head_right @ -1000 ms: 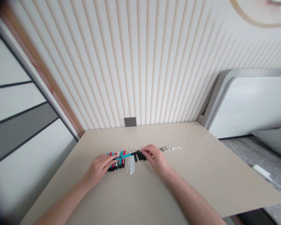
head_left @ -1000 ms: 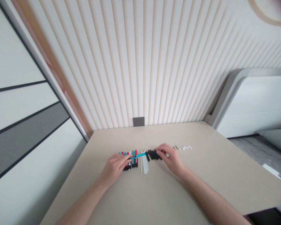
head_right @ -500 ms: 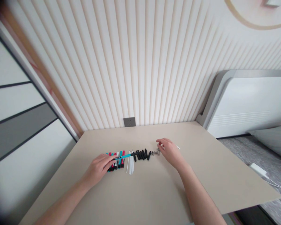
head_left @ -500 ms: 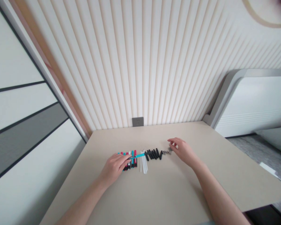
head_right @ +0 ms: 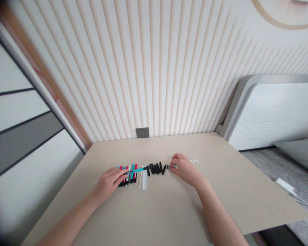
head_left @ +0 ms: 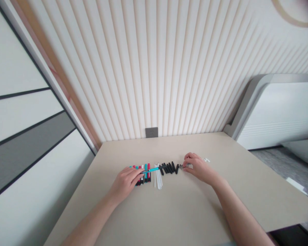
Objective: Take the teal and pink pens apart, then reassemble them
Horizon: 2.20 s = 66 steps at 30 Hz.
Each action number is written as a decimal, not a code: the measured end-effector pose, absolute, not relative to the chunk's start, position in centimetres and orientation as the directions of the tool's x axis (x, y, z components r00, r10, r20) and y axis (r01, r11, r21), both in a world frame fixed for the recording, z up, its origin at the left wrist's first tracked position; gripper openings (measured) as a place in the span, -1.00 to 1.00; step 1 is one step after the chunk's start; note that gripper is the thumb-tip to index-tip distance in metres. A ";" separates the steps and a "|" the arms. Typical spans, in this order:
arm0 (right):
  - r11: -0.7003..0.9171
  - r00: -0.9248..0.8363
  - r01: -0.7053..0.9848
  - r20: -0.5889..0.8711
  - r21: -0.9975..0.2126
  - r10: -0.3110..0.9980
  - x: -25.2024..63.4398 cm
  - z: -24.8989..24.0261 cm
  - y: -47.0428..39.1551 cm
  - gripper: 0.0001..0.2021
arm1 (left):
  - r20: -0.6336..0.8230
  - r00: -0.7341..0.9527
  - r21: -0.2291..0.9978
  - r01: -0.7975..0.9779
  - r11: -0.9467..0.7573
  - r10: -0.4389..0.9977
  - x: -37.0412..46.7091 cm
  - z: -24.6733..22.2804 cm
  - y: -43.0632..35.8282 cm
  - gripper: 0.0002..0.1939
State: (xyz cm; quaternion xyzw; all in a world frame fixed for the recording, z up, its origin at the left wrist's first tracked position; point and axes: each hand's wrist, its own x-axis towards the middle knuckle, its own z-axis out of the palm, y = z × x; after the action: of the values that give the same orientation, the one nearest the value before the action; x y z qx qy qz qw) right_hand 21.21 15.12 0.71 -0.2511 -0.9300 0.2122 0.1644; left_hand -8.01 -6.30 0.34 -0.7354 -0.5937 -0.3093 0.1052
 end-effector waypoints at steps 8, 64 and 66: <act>0.779 -0.821 0.416 0.176 -0.469 0.543 21.1 -0.1 15.3 -0.94 | 0.582 0.101 0.220 0.935 -0.276 0.807 -7.9 0.5 -6.3 -0.80; 0.739 -0.893 0.172 0.214 -0.651 0.397 16.3 0.3 8.0 -0.80 | 0.603 0.231 0.219 0.873 -0.436 0.764 -7.4 0.1 -6.0 -0.81; 0.734 -0.896 0.168 0.207 -0.658 0.392 16.3 0.4 7.9 -0.77 | 0.599 0.230 0.221 0.873 -0.434 0.767 -7.4 0.1 -6.0 -0.81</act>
State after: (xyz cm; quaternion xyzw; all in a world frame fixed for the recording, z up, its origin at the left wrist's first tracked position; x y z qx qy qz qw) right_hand 16.32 7.87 0.44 -0.1528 -0.9157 0.3312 0.1685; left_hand -7.41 -5.97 0.08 -0.7799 -0.5257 -0.3298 0.0808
